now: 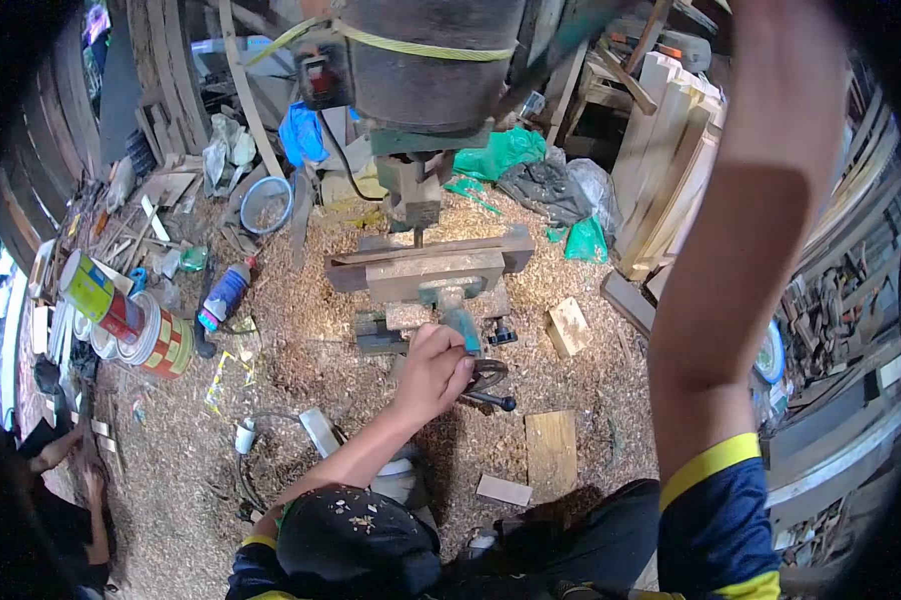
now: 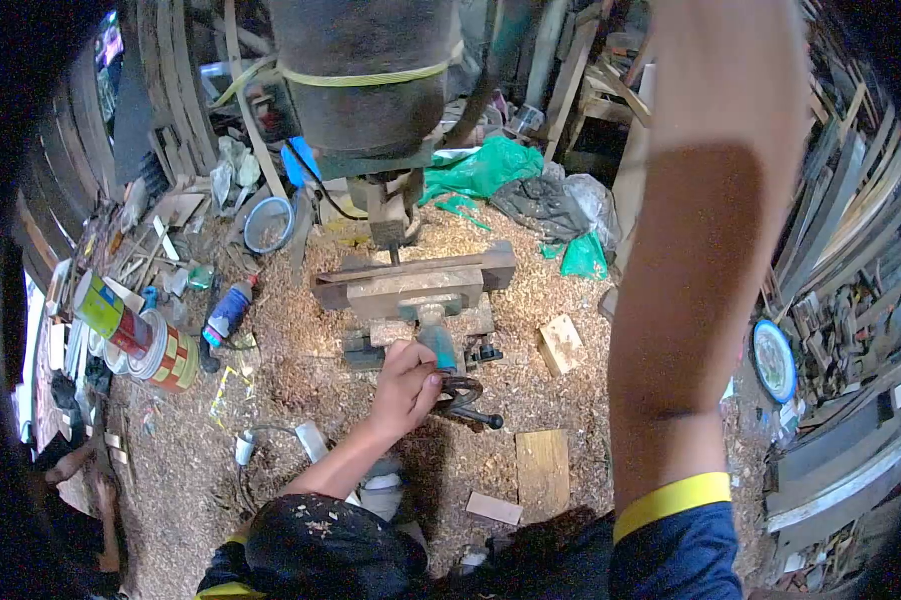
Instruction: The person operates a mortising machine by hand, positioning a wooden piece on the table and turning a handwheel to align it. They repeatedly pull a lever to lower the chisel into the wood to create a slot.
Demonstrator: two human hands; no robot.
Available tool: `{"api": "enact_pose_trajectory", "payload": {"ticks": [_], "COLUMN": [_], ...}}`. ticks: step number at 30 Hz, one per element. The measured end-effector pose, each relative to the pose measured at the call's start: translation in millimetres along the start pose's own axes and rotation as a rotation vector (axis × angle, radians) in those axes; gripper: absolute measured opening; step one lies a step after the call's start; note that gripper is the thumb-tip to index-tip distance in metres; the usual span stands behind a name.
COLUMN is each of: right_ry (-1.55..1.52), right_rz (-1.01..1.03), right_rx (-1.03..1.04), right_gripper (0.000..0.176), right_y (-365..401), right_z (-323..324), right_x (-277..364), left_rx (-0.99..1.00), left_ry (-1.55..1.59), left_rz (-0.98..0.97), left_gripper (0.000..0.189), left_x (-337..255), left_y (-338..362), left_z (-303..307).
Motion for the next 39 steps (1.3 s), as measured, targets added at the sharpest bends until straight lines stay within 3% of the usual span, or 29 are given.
{"api": "enact_pose_trajectory", "payload": {"ticks": [1,2,16,17,19,21,24,27,29,31,32,33,35,36,38,39], "right_ry": [0.000,-0.090,-0.330,-0.314,-0.273,-0.233,-0.201,-0.118,0.166,0.007,0.015,0.109,0.082,0.088,0.149,0.275], "right_rz": [0.111,0.045,-0.434,-0.389,-0.305,-0.218,-0.149,-0.088,-0.047,-0.118,-0.038,-0.017,0.040,0.034,0.110,0.115], "right_rx": [0.031,0.180,0.387,0.352,0.278,0.217,0.148,0.174,0.417,0.118,0.215,-0.175,0.079,0.078,-0.116,-0.115], "right_gripper": [0.042,0.040,0.043,0.040,0.037,0.040,0.048,0.039,0.031,0.048,0.048,0.051,0.056,0.056,0.063,0.055], "right_y": [27.2,33.4,39.7,72.1,93.8,136.2,148.5,145.0,158.7,179.1,194.1,218.6,216.2,220.6,222.0,244.4], "right_z": [-4.2,2.5,82.2,40.0,37.6,-5.2,10.7,28.6,65.3,65.8,28.1,102.2,36.8,33.0,47.8,71.9], "right_x": [20.1,22.3,3.6,4.3,15.8,24.4,30.5,38.1,56.2,55.2,49.6,76.6,53.3,52.2,57.2,69.9], "left_rx": [-0.008,0.026,0.110,0.105,0.095,0.117,0.134,0.137,0.145,0.156,0.160,0.169,0.157,0.145,0.132,0.136], "left_ry": [0.006,0.019,0.064,0.063,0.066,0.048,0.021,0.056,0.061,0.067,0.060,0.055,0.049,0.058,0.067,0.070], "left_rz": [0.006,0.006,-0.050,-0.047,-0.066,-0.051,-0.060,-0.048,-0.043,-0.055,-0.065,-0.066,-0.083,-0.091,-0.100,-0.090], "left_gripper": [0.011,0.010,0.015,0.015,0.016,0.017,0.017,0.016,0.016,0.015,0.015,0.015,0.015,0.015,0.016,0.015], "left_x": [1.7,3.3,8.5,9.9,8.6,11.9,12.5,14.5,15.2,12.2,11.8,12.2,15.3,16.3,16.5,16.0], "left_y": [-1.5,-1.5,-2.7,-3.6,-3.9,-3.6,-1.1,-1.8,-0.6,-2.8,-3.9,-2.7,-1.5,-1.9,-3.1,-0.9], "left_z": [2.1,0.6,-4.5,-4.8,-4.0,-6.5,-7.7,-7.4,-9.3,-8.4,-7.7,-8.2,-8.7,-8.5,-8.4,-9.0]}}
Point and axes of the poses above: each hand's wrist, its own y-axis away from the middle knuckle, its own z-axis out of the back of the hand, x = y × z, the point moved 9 cm from there along -y, towards the middle knuckle, and after that the axes turned 9 degrees about -x, right-handed, at the moved point
